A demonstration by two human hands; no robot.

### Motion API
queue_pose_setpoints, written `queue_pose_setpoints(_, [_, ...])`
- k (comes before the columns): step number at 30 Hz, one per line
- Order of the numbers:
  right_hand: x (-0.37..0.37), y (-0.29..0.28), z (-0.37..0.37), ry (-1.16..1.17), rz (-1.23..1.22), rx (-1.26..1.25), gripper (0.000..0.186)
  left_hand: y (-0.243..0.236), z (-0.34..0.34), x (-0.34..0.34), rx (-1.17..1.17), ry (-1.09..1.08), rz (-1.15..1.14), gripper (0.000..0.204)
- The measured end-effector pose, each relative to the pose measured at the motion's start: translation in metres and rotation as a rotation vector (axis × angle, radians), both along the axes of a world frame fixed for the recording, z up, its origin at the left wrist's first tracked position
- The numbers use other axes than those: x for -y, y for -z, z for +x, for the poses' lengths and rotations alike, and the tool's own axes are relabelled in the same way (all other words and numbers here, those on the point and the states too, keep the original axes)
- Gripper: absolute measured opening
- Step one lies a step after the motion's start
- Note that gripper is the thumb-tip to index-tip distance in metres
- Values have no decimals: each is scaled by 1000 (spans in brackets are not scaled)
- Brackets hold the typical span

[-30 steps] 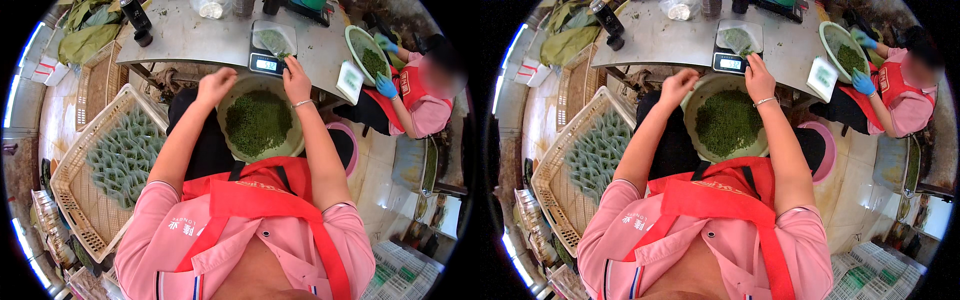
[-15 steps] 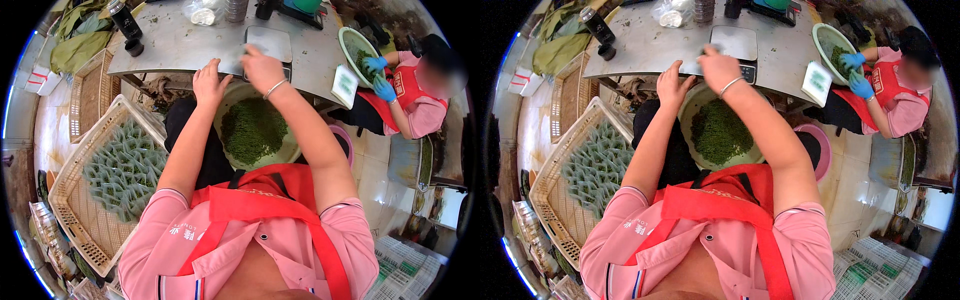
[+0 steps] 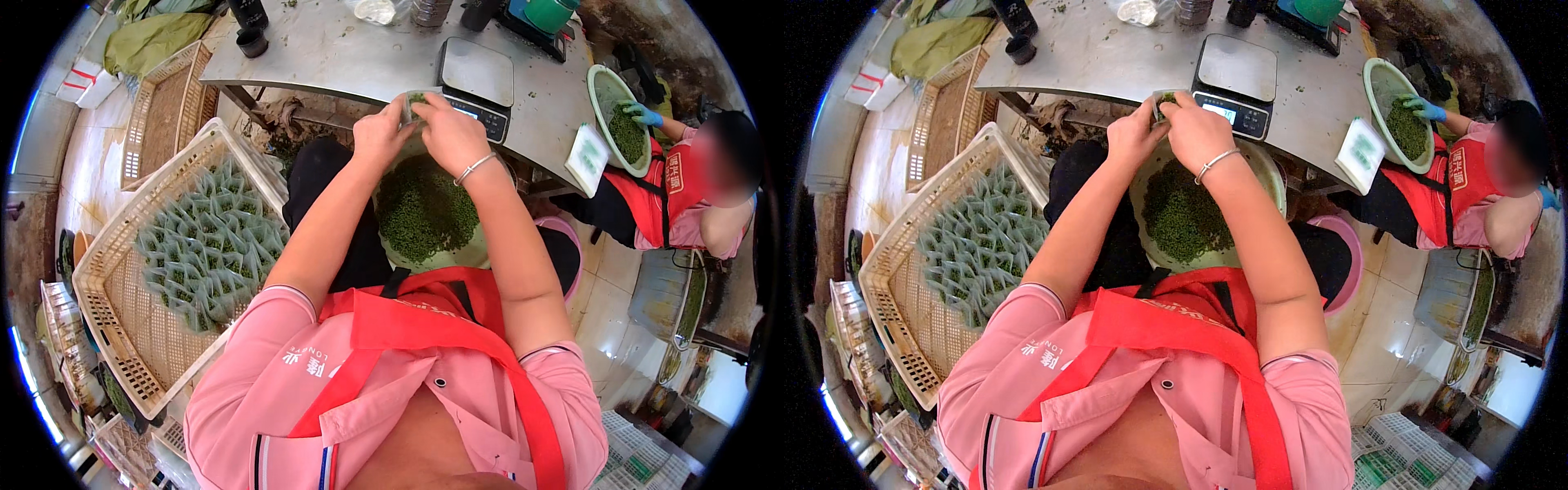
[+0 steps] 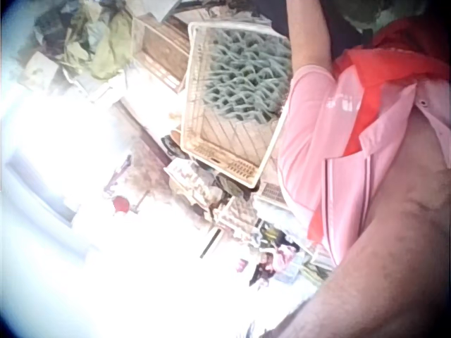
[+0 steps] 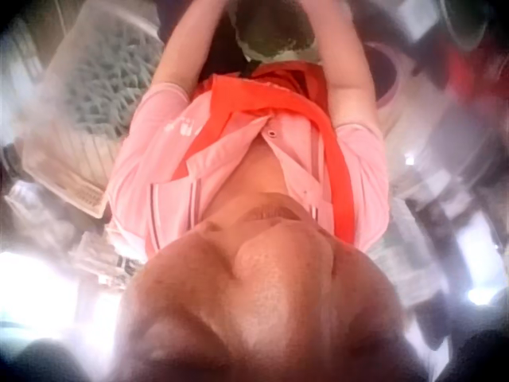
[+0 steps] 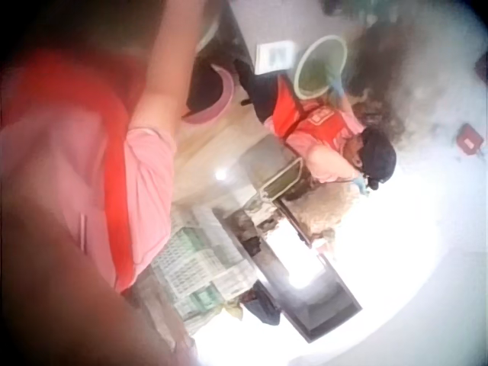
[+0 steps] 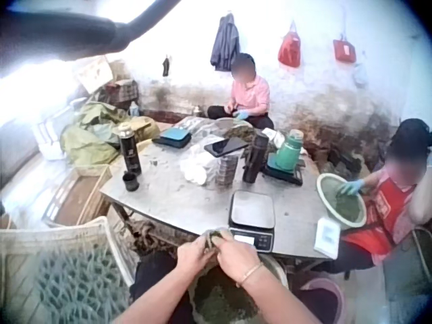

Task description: The person scoops green tea leaves from a bowl on their lap into small mesh bags, weighs each filled bag on a digital scale, and places the finished bags into a nearby basket. The process is repeated continuously.

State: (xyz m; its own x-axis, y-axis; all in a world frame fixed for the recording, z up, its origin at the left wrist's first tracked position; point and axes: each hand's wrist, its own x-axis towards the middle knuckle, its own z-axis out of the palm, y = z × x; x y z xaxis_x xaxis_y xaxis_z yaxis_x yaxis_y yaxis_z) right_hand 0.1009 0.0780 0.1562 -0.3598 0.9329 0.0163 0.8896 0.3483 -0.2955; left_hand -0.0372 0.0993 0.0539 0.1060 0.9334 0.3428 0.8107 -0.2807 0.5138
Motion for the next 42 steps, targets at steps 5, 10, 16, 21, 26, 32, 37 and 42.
queue_pose_setpoints(5, [-11, 42, -6, 3, -3, 130, 26, 10, 0, -2, -32, 30, 113, 63])
queue_pose_setpoints(10, [5, 29, 7, -61, 76, -182, 28, -2, -1, 2, 100, 20, 17, 64])
queue_pose_setpoints(16, [83, 70, 48, 135, -200, -977, 24, 10, -7, -5, 526, -77, -195, 66])
queue_pose_setpoints(21, [135, 217, 83, 267, -622, -515, 23, -1, -27, 7, 1066, 23, -324, 62])
queue_pose_setpoints(26, [133, 248, 73, 71, -752, -516, 28, -33, -100, 50, 1248, -1, -94, 52])
queue_pose_setpoints(32, [125, 266, 93, 163, -802, -510, 25, -77, -276, 148, 725, -559, 157, 45])
queue_pose_setpoints(37, [135, 254, 83, 275, -859, -552, 26, -90, -429, 256, 77, -1153, 297, 51])
queue_pose_setpoints(42, [139, 266, 93, 256, -847, -517, 25, -33, -562, 312, 361, -1267, 238, 51])
